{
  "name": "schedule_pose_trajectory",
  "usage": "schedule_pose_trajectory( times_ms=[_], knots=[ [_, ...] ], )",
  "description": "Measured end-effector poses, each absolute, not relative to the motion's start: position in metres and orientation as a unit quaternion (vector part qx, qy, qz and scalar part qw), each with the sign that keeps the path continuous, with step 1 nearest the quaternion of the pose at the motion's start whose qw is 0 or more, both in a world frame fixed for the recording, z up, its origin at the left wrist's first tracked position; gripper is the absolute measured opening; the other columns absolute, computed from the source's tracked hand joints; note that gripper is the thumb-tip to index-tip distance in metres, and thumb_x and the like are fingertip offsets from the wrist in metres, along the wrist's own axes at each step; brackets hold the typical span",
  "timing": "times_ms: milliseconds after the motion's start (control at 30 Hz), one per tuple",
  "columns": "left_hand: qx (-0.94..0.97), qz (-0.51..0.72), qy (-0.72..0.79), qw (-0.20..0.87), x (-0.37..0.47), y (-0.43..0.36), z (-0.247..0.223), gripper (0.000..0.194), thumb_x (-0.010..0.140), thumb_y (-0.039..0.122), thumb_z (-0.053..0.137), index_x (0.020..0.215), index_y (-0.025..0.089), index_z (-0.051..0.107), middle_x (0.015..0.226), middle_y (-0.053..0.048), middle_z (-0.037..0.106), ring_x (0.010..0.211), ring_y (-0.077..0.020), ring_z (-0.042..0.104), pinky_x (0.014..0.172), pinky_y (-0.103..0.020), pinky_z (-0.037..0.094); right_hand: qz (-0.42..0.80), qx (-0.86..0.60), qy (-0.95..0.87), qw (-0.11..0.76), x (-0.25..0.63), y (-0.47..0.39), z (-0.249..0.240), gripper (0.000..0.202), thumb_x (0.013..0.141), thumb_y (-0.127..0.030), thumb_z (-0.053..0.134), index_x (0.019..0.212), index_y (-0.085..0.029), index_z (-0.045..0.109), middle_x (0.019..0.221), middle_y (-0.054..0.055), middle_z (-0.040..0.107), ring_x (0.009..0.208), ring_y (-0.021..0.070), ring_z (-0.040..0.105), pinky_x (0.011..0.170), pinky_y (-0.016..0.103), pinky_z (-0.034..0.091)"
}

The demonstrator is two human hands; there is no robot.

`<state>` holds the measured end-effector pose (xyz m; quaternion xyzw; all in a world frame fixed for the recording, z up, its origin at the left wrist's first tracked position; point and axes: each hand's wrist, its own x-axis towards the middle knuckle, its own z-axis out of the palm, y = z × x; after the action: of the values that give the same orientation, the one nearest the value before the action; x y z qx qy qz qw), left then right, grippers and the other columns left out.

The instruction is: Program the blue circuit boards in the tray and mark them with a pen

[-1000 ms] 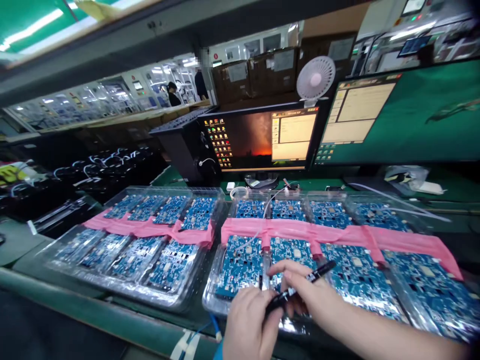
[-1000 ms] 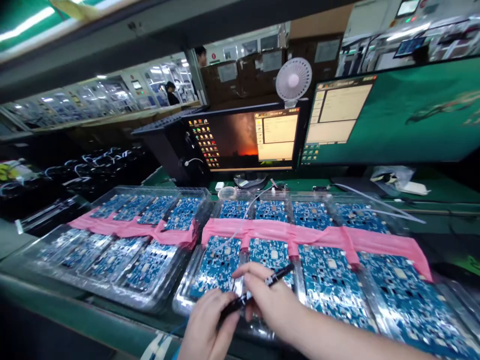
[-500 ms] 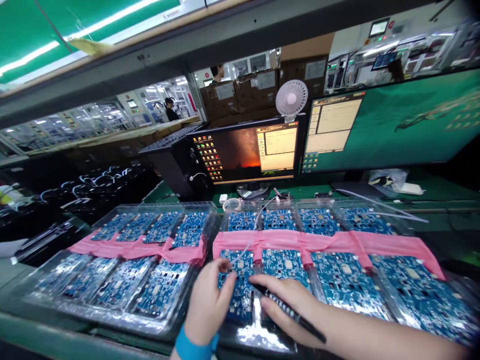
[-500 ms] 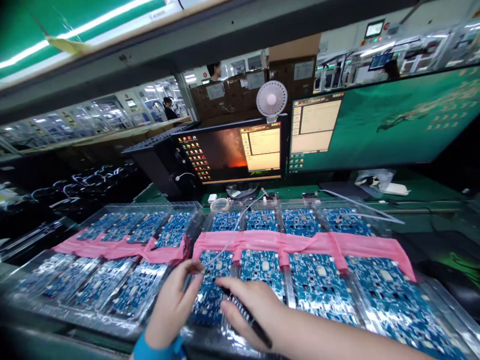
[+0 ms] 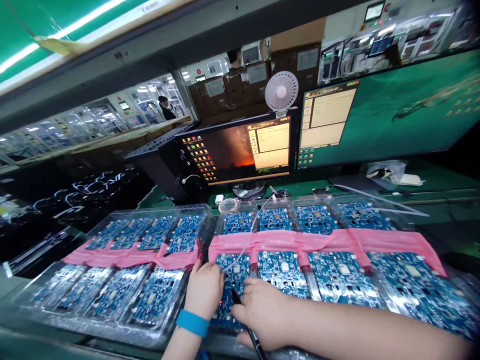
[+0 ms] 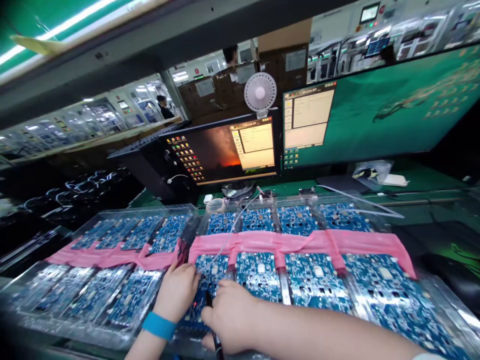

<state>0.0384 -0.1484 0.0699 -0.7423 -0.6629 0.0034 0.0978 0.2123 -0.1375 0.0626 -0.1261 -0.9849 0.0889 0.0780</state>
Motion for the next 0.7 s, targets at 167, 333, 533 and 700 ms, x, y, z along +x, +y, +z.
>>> schedule_pose_trajectory(
  times_ms=[167,333,533,700],
  knots=[
    [-0.738,0.019,-0.667,0.097,0.036,-0.147,0.071,0.026,0.082,0.021,0.033,0.066,0.015,0.054,0.070,-0.007,0.059,0.073,-0.0208,0.056,0.080,-0.038,0.033,0.097,-0.124,-0.984,0.078,0.214,-0.135,0.063,0.038,0.073,-0.050,0.042,0.083,-0.015,0.056,0.060,0.005,0.058,0.061,0.0182,0.052,0.076,0.032,0.032],
    [-0.683,-0.007,-0.727,0.066,0.031,-0.139,0.082,0.029,0.085,0.028,0.028,0.066,0.016,0.047,0.062,-0.005,0.055,0.061,-0.0191,0.053,0.058,-0.029,0.036,0.116,-0.115,-0.983,0.088,0.220,-0.131,0.067,0.038,0.074,-0.049,0.043,0.086,-0.016,0.055,0.064,0.005,0.059,0.066,0.0189,0.051,0.076,0.032,0.033],
    [-0.715,-0.175,-0.677,0.005,0.066,-0.095,0.100,0.027,0.082,0.036,0.036,0.073,0.016,0.054,0.074,-0.004,0.058,0.075,-0.0170,0.054,0.068,-0.027,0.038,0.152,-0.219,-0.947,0.179,0.260,-0.110,0.083,0.030,0.073,-0.032,0.047,0.097,-0.015,0.052,0.087,0.009,0.057,0.085,0.0228,0.049,0.074,0.034,0.037],
    [-0.760,-0.196,-0.620,-0.008,0.112,-0.028,0.083,0.023,0.078,0.030,0.046,0.064,0.016,0.057,0.076,-0.003,0.061,0.077,-0.0162,0.053,0.072,-0.028,0.038,0.132,-0.398,-0.886,0.195,0.320,-0.077,0.066,0.034,0.076,-0.020,0.043,0.108,-0.013,0.050,0.101,0.013,0.056,0.095,0.0250,0.048,0.078,0.039,0.040]
  ],
)
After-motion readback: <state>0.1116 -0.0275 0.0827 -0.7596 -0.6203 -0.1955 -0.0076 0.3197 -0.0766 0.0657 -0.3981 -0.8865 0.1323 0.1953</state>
